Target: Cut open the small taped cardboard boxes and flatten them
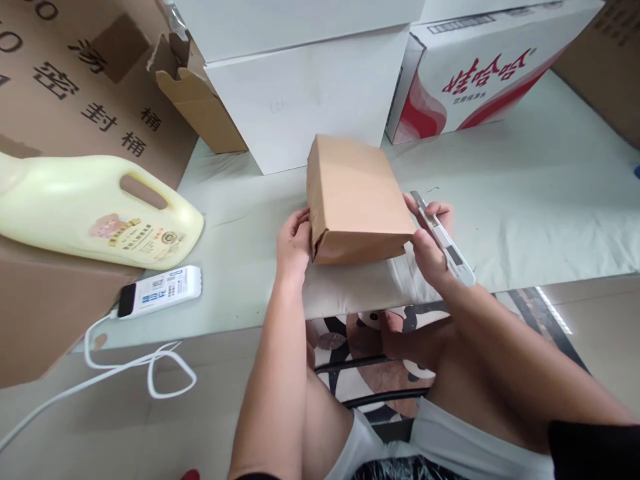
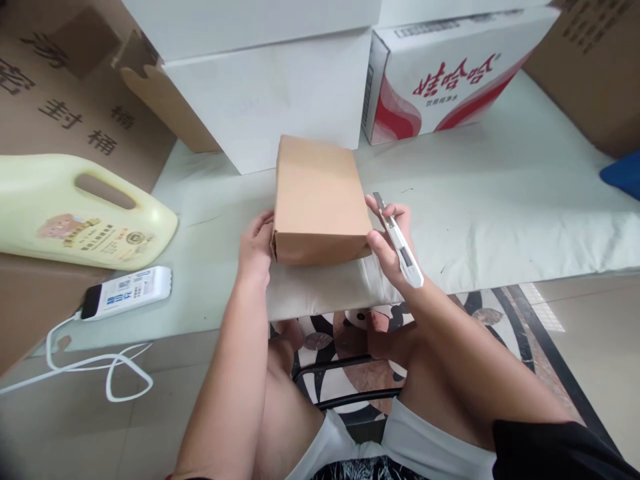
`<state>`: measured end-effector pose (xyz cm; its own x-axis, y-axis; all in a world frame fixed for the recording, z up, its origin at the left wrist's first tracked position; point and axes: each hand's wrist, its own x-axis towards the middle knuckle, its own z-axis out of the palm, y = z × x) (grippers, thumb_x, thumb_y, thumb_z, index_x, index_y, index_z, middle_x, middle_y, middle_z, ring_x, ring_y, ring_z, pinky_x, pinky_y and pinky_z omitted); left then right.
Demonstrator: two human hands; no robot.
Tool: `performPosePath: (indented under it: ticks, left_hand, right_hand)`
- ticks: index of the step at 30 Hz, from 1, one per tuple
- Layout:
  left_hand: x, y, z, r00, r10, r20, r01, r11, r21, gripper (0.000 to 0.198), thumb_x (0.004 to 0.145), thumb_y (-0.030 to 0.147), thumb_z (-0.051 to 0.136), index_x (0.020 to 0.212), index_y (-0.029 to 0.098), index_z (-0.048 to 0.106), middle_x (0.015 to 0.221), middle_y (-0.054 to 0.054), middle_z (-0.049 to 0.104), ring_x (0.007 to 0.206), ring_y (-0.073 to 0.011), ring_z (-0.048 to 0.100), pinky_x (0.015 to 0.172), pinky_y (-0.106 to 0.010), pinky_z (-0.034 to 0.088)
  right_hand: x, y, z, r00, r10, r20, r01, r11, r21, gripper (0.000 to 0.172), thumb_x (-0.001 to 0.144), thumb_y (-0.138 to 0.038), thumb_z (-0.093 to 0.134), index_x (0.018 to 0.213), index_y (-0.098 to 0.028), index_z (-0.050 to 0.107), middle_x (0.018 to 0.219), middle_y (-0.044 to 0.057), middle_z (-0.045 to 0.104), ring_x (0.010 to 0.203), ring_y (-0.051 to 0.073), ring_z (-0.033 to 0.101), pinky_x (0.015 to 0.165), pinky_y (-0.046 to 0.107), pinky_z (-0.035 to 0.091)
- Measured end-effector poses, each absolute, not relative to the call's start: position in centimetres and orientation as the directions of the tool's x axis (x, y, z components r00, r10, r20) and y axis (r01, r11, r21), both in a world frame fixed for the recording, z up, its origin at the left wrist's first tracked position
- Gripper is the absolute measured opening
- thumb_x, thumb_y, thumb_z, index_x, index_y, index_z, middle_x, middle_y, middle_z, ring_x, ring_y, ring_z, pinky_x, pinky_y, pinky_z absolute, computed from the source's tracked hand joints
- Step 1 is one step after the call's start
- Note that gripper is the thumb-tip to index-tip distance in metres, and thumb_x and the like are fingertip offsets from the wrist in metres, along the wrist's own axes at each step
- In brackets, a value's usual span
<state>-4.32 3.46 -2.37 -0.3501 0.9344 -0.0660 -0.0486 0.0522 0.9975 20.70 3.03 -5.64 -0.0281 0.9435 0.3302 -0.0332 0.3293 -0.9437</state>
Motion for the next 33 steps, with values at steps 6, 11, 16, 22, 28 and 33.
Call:
performPosePath:
  ticks: [6,11,16,22,28,33]
  left_hand:
    - [-4.0,3.5,-2.7,-0.396,0.912,-0.106,-0.018,0.108,0.994,0.026,0.072,0.034,0.063,0.086,0.019,0.078,0.088,-0.006,0.080,0.093,-0.0249,0.074,0.079,-0.033,0.056]
    - [-3.6,3.8,-2.6,-0.456,0.884,-0.107,-0.043,0.098,0.994,0.023,0.067,0.036,0.067,0.079,0.018,0.075,0.076,-0.003,0.075,0.072,-0.0189,0.067,0.056,-0.025,0.047]
    - [-3.2,3.8,-2.8,-0.439,0.896,-0.063,0.002,0.072,0.997,0.019,0.070,0.035,0.065,0.075,0.018,0.073,0.075,-0.003,0.073,0.077,-0.0205,0.069,0.061,-0.027,0.051]
    - [-2.9,4.0,-3.3,-0.465,0.884,0.047,0.031,-0.036,0.999,0.023,0.078,0.039,0.064,0.080,0.018,0.074,0.082,-0.006,0.075,0.082,-0.0215,0.072,0.065,-0.029,0.054]
    - [-3.2,4.0,-4.6,-0.347,0.934,0.085,0.107,-0.051,0.993,0.032,0.082,0.042,0.063,0.100,0.019,0.077,0.104,-0.009,0.078,0.107,-0.0279,0.072,0.083,-0.036,0.058]
    - [-3.5,4.0,-5.3,-0.231,0.928,0.292,0.167,-0.257,0.952,0.042,0.086,0.050,0.061,0.114,0.021,0.073,0.128,-0.010,0.072,0.131,-0.0319,0.062,0.108,-0.045,0.051]
  right_hand:
    - [20.7,2.8,-5.0,-0.141,0.963,0.230,-0.004,0.232,-0.973,0.065,0.075,-0.061,0.082,0.107,-0.034,0.032,0.168,0.010,0.038,0.087,0.022,0.074,0.061,0.039,0.060]
    - [20.4,3.0,-4.7,-0.145,0.965,0.219,-0.047,0.214,-0.976,0.065,0.074,-0.061,0.082,0.107,-0.035,0.032,0.164,0.009,0.044,0.085,0.018,0.072,0.067,0.039,0.063]
    - [20.6,3.6,-4.0,-0.022,0.987,0.157,-0.111,0.154,-0.982,0.064,0.076,-0.054,0.083,0.105,-0.035,0.029,0.158,0.005,0.047,0.089,0.016,0.072,0.076,0.037,0.063]
    - [20.8,3.9,-4.0,-0.007,0.989,0.145,-0.174,0.141,-0.975,0.064,0.077,-0.053,0.083,0.103,-0.034,0.028,0.144,0.003,0.052,0.096,0.019,0.072,0.082,0.042,0.064]
    - [21.0,4.5,-4.8,-0.006,0.985,0.170,-0.160,0.167,-0.973,0.066,0.076,-0.061,0.080,0.106,-0.034,0.028,0.142,0.005,0.049,0.101,0.023,0.072,0.088,0.052,0.064]
    - [21.1,4.3,-4.8,0.038,0.981,0.189,-0.035,0.191,-0.981,0.066,0.077,-0.060,0.080,0.109,-0.034,0.029,0.142,0.005,0.048,0.100,0.022,0.070,0.085,0.049,0.064]
